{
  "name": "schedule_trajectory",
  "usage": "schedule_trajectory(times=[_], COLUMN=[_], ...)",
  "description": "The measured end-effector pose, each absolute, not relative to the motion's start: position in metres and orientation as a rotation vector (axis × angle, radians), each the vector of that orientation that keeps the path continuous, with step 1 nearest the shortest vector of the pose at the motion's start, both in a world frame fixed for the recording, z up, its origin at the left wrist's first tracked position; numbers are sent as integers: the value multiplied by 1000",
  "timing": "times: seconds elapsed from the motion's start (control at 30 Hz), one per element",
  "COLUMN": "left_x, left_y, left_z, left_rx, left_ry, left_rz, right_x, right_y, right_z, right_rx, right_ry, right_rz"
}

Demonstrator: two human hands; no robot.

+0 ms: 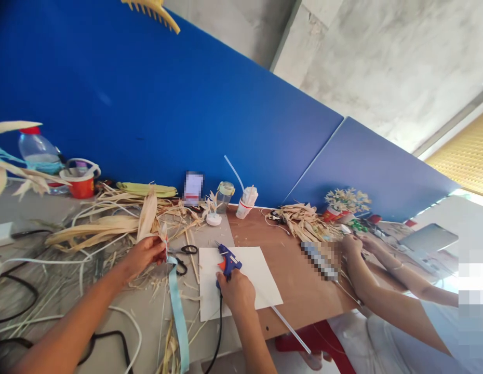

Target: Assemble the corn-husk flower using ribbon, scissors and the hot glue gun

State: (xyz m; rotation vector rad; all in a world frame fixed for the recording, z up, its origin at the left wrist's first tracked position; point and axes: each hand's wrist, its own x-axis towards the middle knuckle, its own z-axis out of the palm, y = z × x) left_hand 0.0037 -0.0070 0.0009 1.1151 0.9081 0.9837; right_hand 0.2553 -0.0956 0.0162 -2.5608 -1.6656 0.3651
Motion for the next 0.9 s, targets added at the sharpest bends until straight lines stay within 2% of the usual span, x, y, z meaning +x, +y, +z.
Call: schedule_trajectory(times=[0.33,0.47,0.53,0.7,0.8,0.9], left_x=[3,3,4,3,3,1], left_y=[-5,-4,-4,-6,-7,-7], left_z=[-2,-2,-3,-2,0,1], left_rx=[1159,1165,1159,1130,1142,1155], left_ry=[881,871,873,896,903,911], left_rz=[906,932,935,916,913,922], right_x=[257,265,268,265,253,239], right_y=[-82,-88,-92,-92,-79,-61], right_z=[6,5,7,28,46,53], right_rx=[-2530,-2347,-2077,-1074,-786,-636], right_ry=[-1456,-1216,-975,-537,-509,-567], right_rz=[423,474,626,1277,1665,1883])
